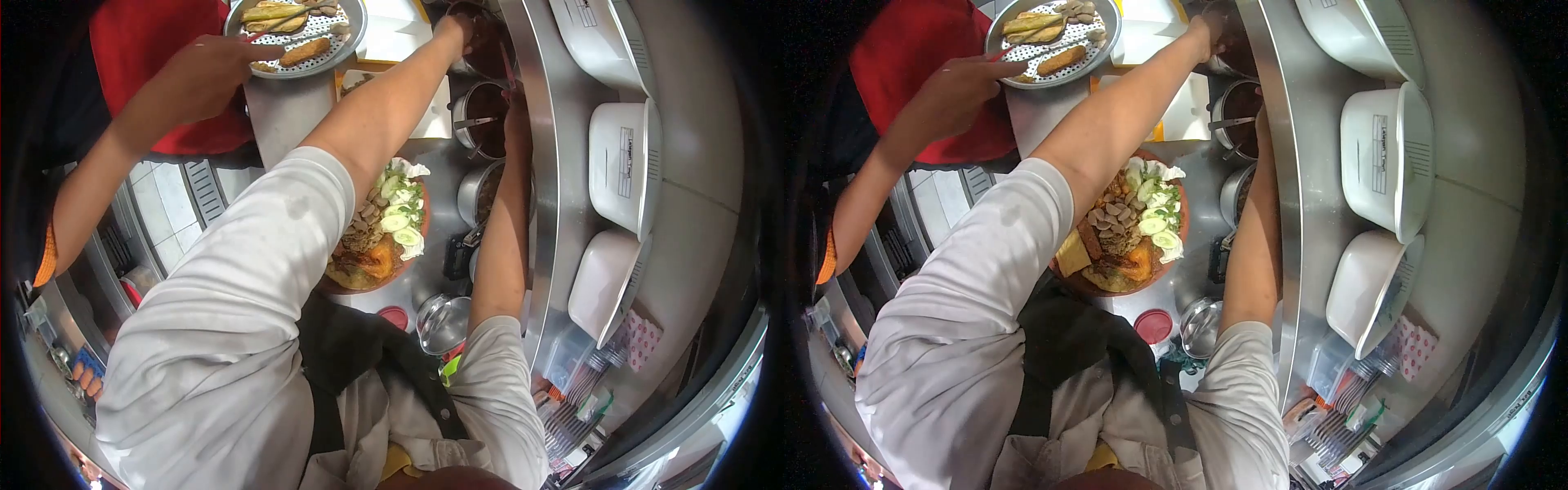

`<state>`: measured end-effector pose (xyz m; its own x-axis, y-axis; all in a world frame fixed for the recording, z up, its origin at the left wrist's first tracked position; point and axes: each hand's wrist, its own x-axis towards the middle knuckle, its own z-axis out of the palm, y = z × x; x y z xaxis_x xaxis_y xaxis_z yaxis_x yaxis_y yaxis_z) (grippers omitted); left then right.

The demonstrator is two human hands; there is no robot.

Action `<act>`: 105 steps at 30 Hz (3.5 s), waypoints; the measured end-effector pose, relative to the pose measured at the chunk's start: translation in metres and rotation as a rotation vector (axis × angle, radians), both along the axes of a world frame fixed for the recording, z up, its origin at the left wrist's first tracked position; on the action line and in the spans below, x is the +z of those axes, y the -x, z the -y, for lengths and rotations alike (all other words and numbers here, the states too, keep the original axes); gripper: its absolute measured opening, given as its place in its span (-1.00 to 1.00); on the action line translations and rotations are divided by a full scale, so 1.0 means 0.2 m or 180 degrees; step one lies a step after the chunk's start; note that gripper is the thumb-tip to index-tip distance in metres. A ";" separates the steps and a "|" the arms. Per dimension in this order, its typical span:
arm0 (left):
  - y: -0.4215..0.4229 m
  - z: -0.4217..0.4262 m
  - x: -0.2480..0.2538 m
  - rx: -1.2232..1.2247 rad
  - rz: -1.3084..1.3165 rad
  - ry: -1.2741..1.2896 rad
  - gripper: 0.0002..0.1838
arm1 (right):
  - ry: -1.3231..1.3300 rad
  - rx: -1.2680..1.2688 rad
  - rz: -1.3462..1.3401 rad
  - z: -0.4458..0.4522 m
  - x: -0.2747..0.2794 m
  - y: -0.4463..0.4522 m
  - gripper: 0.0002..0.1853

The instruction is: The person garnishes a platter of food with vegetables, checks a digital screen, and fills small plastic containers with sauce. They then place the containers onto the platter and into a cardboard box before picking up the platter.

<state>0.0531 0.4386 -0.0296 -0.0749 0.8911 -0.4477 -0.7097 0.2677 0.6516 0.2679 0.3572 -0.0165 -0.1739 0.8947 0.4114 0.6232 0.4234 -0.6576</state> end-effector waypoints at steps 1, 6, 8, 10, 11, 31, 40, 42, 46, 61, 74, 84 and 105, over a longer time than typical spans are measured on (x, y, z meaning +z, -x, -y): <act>0.00 0.00 0.00 -0.0001 0.0017 0.0002 -0.65 | -0.0498 0.0098 0.0510 0.00 0.02 0.03 -0.72; 0.03 0.07 0.08 0.0097 0.0300 0.0148 -0.64 | -0.0325 -0.0441 0.1154 0.09 0.06 0.13 -0.69; 0.03 0.05 0.05 0.0051 0.0399 0.0131 -0.64 | -0.0455 -0.0473 0.1264 0.08 0.03 0.11 -0.69; 0.02 0.02 0.00 -0.0007 0.0531 0.0062 -0.65 | -0.0434 -0.0443 0.1294 0.10 0.06 0.12 -0.69; 0.02 0.00 -0.03 -0.0038 0.0606 0.0006 -0.66 | -0.0384 -0.0468 0.1292 0.11 0.07 0.13 -0.69; 0.15 0.34 0.15 -0.0080 0.1676 -0.0388 -0.72 | 0.1580 -0.0692 -0.0992 -0.04 -0.10 0.10 -0.74; 0.20 1.53 0.36 -0.0434 0.0883 0.0480 -0.63 | 0.1845 0.0616 -0.3605 1.06 0.23 0.53 -0.29; 0.26 1.82 0.17 -0.1417 0.0533 0.0027 -0.62 | 0.1871 0.0678 -0.3636 1.43 0.18 0.52 -0.29; 0.11 2.34 0.22 -0.1966 0.0349 0.0362 -0.62 | 0.1320 0.0153 -0.1328 2.03 0.18 0.40 -0.33; -0.34 3.11 -0.35 -0.3546 -0.1284 0.0134 -0.72 | 0.1443 -0.2067 -0.1017 3.12 -0.38 0.01 -0.73; -0.28 3.19 -0.40 -0.3076 -0.3440 -0.1066 -0.70 | 0.2664 -0.1280 -0.0819 3.08 -0.45 -0.14 -0.76; -0.31 3.26 -0.31 -0.3059 -0.3395 -0.0563 -0.63 | 0.1801 -0.0980 0.0134 3.01 -0.56 -0.11 -0.76; -0.25 3.16 -0.44 -0.2706 -0.2626 -0.0765 -0.79 | 0.2840 -0.1170 -0.1904 3.04 -0.43 -0.08 -0.77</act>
